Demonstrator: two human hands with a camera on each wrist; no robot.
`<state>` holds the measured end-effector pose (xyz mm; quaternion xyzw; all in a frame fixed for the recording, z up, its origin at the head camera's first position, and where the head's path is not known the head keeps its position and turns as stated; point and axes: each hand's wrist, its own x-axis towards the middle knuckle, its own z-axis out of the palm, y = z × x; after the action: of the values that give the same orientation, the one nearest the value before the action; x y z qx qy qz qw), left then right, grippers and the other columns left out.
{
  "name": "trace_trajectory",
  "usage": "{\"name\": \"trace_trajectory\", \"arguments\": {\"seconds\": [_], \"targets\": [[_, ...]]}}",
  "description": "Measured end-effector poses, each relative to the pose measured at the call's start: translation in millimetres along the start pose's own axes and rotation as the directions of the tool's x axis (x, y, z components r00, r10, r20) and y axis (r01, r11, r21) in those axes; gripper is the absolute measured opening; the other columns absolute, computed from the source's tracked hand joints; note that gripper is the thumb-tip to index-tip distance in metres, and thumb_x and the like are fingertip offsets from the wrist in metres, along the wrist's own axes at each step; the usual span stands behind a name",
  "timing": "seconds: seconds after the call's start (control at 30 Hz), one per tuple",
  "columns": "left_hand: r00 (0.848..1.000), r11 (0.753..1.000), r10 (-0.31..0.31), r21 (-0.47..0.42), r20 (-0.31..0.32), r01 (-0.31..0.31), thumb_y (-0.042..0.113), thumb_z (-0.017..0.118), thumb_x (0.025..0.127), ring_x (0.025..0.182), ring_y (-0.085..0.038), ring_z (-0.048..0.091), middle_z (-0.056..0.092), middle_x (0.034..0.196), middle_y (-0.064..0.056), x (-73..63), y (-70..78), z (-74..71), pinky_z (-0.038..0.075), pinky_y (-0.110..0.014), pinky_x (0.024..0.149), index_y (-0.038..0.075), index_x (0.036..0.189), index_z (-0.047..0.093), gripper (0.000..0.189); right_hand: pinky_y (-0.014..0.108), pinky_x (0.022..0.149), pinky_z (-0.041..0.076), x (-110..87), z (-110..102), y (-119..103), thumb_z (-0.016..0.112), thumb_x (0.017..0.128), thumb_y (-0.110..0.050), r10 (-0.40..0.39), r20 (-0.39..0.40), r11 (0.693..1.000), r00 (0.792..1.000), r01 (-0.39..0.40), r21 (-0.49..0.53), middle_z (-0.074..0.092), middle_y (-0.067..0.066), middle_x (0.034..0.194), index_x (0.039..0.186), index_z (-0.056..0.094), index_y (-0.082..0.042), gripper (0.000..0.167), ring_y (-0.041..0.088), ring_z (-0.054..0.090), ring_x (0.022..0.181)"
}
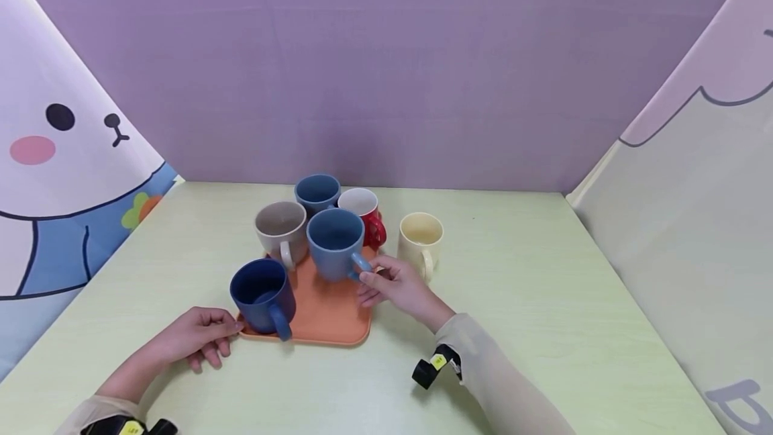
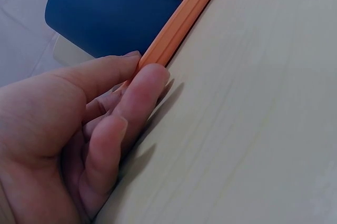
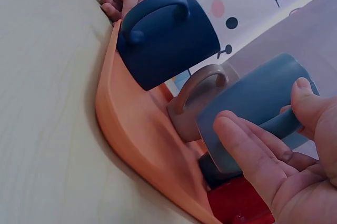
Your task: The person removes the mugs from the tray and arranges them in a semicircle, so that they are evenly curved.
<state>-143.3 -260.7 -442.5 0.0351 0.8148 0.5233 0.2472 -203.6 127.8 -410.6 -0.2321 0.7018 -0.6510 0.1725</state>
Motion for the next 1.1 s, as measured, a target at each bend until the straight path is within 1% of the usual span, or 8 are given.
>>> {"name": "trace_trajectory", "arguments": {"seconds": [0.17,0.27,0.37,0.5,0.6,0.83,1.0,1.1], "targets": [[1.000,1.000,0.004,-0.009,0.006,-0.004,0.034,0.060,0.100,0.058,-0.017,0.068,0.067,0.072,-0.005,-0.1,0.4,-0.5,0.047,-0.026,0.043,0.003,0.094,0.065,0.032,0.046,0.074,0.058,-3.9,-2,-8,0.058,0.101,-0.009,-0.039,-0.006,0.999,0.999,0.039,0.012,0.062,0.043,0.102,0.118,0.055,0.014,0.028,0.053,0.067,0.088],[1.000,1.000,0.011,-0.013,0.010,-0.011,0.033,0.059,0.101,0.057,-0.018,0.067,0.067,0.072,-0.005,-0.2,-0.2,0.1,0.047,-0.027,0.042,0.003,0.094,0.065,0.031,0.047,0.074,0.058,-6.3,-6,-12,0.057,0.102,-0.008,-0.054,-0.015,0.998,0.998,0.054,0.013,0.061,0.043,0.103,0.119,0.056,0.014,0.027,0.054,0.066,0.088],[1.000,1.000,0.014,-0.015,0.013,-0.014,0.031,0.059,0.101,0.057,-0.017,0.067,0.067,0.072,-0.005,-0.8,-0.2,0.6,0.047,-0.027,0.042,0.003,0.094,0.065,0.030,0.046,0.074,0.058,-9.4,-10,-16,0.058,0.101,-0.007,-0.055,-0.035,0.998,0.998,0.055,-0.001,0.064,0.040,0.100,0.117,0.057,0.014,0.026,0.049,0.068,0.087],[1.000,1.000,0.010,-0.011,0.011,-0.010,0.031,0.058,0.102,0.057,-0.017,0.067,0.067,0.071,-0.005,-0.8,0.5,0.3,0.047,-0.027,0.042,0.003,0.094,0.065,0.030,0.045,0.074,0.058,-14.7,-17,-22,0.060,0.100,-0.008,-0.056,-0.071,0.998,0.996,0.055,-0.025,0.068,0.031,0.095,0.112,0.056,0.014,0.025,0.034,0.073,0.083],[1.000,1.000,0.008,-0.006,0.010,-0.008,0.031,0.058,0.102,0.057,-0.017,0.067,0.067,0.071,-0.005,-0.3,0.1,-0.3,0.047,-0.027,0.042,0.003,0.093,0.065,0.030,0.044,0.074,0.058,-18.6,-23,-28,0.061,0.100,-0.008,-0.079,-0.090,0.996,0.993,0.076,-0.035,0.069,0.030,0.094,0.110,0.055,0.014,0.024,0.027,0.073,0.082],[1.000,1.000,0.012,0.002,0.003,-0.012,0.031,0.059,0.101,0.058,-0.018,0.068,0.067,0.072,-0.005,0.1,0.0,-0.6,0.048,-0.027,0.042,0.003,0.093,0.066,0.030,0.044,0.072,0.058,-27.0,-36,-46,0.060,0.101,-0.011,-0.149,-0.138,0.988,0.979,0.141,-0.066,0.071,0.026,0.094,0.107,0.058,0.011,0.023,0.026,0.074,0.081],[1.000,1.000,0.014,0.003,-0.003,-0.014,0.031,0.059,0.101,0.058,-0.018,0.068,0.067,0.072,-0.005,-0.7,0.8,-0.2,0.048,-0.027,0.042,0.003,0.093,0.065,0.030,0.044,0.073,0.058,-33.7,-47,-56,0.059,0.101,-0.011,-0.165,-0.178,0.984,0.970,0.151,-0.092,0.072,0.022,0.095,0.111,0.057,0.010,0.023,0.028,0.074,0.083],[1.000,1.000,0.015,0.007,-0.004,-0.015,0.030,0.059,0.101,0.057,-0.018,0.068,0.067,0.071,-0.005,-1.9,1.2,0.8,0.048,-0.028,0.042,0.003,0.093,0.066,0.029,0.045,0.073,0.058,-37.5,-55,-58,0.058,0.102,-0.011,-0.188,-0.198,0.980,0.962,0.170,-0.106,0.073,0.020,0.095,0.114,0.056,0.010,0.024,0.031,0.074,0.083]]}}
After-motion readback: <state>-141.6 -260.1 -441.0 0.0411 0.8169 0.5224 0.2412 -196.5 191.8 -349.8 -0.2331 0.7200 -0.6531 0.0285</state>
